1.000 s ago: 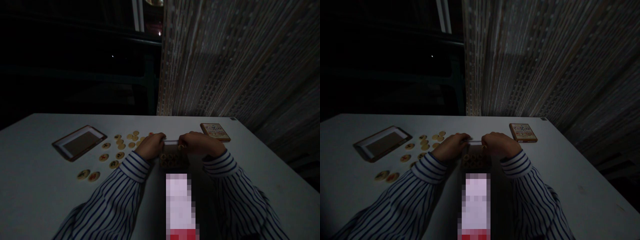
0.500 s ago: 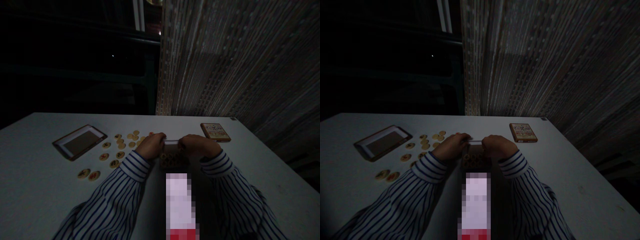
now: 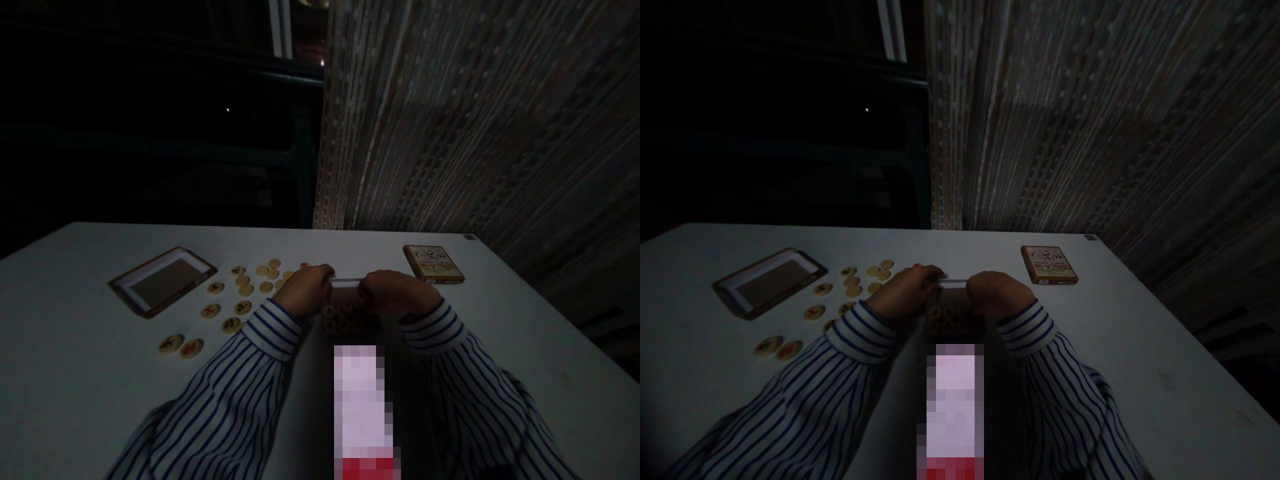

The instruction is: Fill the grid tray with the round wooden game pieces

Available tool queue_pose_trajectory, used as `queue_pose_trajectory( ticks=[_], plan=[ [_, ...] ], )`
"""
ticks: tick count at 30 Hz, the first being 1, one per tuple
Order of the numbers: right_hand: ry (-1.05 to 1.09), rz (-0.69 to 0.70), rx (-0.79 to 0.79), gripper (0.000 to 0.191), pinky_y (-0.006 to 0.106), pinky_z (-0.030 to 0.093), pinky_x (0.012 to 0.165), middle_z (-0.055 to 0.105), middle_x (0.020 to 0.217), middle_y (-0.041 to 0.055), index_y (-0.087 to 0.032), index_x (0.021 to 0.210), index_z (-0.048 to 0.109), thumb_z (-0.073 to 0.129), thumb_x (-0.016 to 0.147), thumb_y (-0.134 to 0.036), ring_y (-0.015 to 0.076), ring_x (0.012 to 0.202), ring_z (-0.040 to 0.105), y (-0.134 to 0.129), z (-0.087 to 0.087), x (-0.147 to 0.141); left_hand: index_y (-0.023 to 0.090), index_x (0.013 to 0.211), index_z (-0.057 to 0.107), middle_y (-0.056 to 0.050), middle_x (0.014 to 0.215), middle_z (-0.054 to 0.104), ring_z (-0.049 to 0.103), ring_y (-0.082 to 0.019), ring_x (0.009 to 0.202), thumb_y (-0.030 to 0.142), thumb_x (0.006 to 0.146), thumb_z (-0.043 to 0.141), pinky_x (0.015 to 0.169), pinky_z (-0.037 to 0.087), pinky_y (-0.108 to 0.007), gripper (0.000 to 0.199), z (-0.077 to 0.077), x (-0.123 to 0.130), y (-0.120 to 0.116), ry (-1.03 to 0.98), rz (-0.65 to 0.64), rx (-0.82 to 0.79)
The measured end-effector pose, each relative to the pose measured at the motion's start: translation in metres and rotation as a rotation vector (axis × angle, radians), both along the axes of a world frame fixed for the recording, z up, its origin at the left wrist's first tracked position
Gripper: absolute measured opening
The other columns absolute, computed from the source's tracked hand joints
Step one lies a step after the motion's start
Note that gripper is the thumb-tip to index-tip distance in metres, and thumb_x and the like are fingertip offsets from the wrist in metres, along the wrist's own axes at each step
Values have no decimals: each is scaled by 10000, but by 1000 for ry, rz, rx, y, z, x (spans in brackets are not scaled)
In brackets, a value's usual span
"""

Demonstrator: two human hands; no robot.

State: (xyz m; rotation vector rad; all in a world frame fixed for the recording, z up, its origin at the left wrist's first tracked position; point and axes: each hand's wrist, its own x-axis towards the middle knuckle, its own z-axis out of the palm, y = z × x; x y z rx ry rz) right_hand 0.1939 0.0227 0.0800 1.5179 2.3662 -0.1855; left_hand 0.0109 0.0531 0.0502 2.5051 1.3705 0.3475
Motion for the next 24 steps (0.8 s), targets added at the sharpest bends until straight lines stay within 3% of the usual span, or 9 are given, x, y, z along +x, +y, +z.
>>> queue_pose_trajectory(
  ticks=[24],
  plan=[
    [7,-38,-83,289,274,441,602,666,902,113,-155,942,643,539,700,-273,208,774,620,1,1,0,177,1056,569,-78,1036,641,579,-211,956,206,788,408,825,421,-305,314,1,-1,-1,14,-25,-17]
  ],
)
